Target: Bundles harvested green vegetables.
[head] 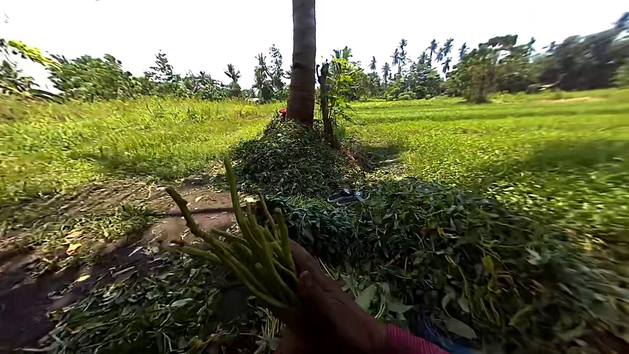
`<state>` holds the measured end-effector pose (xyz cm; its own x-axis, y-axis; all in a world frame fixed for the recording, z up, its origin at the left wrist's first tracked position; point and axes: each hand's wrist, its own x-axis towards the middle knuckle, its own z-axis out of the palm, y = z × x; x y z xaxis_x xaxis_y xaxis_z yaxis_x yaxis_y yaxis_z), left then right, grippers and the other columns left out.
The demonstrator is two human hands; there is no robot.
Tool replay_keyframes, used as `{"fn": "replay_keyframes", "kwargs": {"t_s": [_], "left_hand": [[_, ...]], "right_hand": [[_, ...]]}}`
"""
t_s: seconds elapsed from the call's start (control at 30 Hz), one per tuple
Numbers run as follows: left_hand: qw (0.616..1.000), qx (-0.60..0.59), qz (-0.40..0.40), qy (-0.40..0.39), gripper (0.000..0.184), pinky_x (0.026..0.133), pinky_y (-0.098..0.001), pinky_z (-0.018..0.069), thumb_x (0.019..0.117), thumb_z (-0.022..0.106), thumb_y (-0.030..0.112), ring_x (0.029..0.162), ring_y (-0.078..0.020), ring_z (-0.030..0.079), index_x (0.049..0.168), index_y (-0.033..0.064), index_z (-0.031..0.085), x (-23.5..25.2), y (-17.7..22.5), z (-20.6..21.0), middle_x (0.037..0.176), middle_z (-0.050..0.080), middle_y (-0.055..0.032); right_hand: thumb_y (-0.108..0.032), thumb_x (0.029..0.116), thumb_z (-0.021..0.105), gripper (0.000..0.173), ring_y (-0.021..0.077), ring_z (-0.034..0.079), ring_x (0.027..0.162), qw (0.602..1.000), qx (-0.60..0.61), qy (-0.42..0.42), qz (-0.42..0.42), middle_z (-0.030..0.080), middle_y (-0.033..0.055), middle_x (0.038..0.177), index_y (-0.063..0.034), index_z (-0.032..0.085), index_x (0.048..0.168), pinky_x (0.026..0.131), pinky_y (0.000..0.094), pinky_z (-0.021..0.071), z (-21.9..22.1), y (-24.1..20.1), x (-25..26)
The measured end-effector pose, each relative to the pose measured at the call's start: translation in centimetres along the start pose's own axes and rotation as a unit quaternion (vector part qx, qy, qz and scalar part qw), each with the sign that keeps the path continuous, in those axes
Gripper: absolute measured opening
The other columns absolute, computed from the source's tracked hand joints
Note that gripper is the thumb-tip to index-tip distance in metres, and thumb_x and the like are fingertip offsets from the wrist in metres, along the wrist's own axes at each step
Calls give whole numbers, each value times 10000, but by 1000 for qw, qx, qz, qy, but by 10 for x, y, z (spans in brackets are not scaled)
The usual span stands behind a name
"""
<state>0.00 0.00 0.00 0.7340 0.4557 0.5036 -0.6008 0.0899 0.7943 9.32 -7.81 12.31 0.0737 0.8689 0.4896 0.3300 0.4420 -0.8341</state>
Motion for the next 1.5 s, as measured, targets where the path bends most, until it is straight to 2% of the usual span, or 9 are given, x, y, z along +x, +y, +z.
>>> {"fn": "replay_keyframes", "kwargs": {"t_s": [0.07,0.17,0.3,0.43,0.8,1.1,1.23,1.37,1.5], "left_hand": [[992,-98,52,-57,309,926,-255,573,870,797,161,1009,-39,707,1172,199,750,-1,-46,-3,1091,766,57],[981,-191,-24,30,243,892,-300,605,873,796,255,937,-83,742,1101,170,786,-4,-41,24,1016,787,-1],[958,-282,-43,-10,289,940,-363,593,926,735,279,1003,-173,745,1182,147,746,-10,-44,11,1073,775,-59],[959,-276,-39,57,238,862,-288,609,912,739,286,918,-94,745,1113,166,780,-21,-46,-9,1007,784,-11],[960,-260,-64,77,229,918,-291,592,938,720,323,959,-79,744,1118,199,787,-48,-61,-28,1040,789,4],[952,-285,-67,92,229,883,-299,603,897,749,235,926,-101,749,1100,138,791,-52,-61,-34,1011,787,-29],[945,-291,-62,137,365,906,-472,595,818,822,193,922,-262,739,1149,84,713,-41,-35,-63,995,746,-114],[961,-116,-16,251,403,887,-435,615,727,892,289,882,-215,747,1076,176,724,-40,60,-117,923,748,-37],[952,-27,87,291,176,973,-374,579,900,739,267,947,-198,747,989,117,763,-73,119,-181,940,765,-67]], "right_hand": [[-712,1022,206,863,185,306,1528,995,80,3,54,299,119,1664,-77,383,1580,1247,419,310,-16,10,-4],[-639,1052,242,768,168,434,1453,979,153,38,132,431,97,1595,-87,405,1561,1197,418,393,-29,33,-4],[-478,1090,385,585,187,447,1442,981,-118,32,150,464,99,1567,-109,475,1535,1188,412,399,-45,40,-15],[-393,953,712,437,242,670,876,950,-265,-32,162,671,146,1012,-11,660,1158,794,433,582,-34,43,-45],[-85,957,648,255,289,705,1019,957,-289,-32,8,717,173,1088,-47,739,1192,901,452,590,3,86,-61],[-103,995,570,309,186,632,1051,977,-147,-95,122,663,134,1121,-105,742,1252,918,333,543,-5,93,-60],[-231,1057,520,297,105,636,904,977,-132,-18,168,651,64,1107,-137,719,1257,787,274,562,-37,104,-51],[-211,1058,542,282,155,708,823,922,-58,95,371,695,93,1096,-53,656,1262,735,326,609,-99,149,-51],[-145,1025,603,251,209,697,757,865,-39,159,475,671,148,1012,24,601,1210,695,370,610,-119,223,-72]]}}
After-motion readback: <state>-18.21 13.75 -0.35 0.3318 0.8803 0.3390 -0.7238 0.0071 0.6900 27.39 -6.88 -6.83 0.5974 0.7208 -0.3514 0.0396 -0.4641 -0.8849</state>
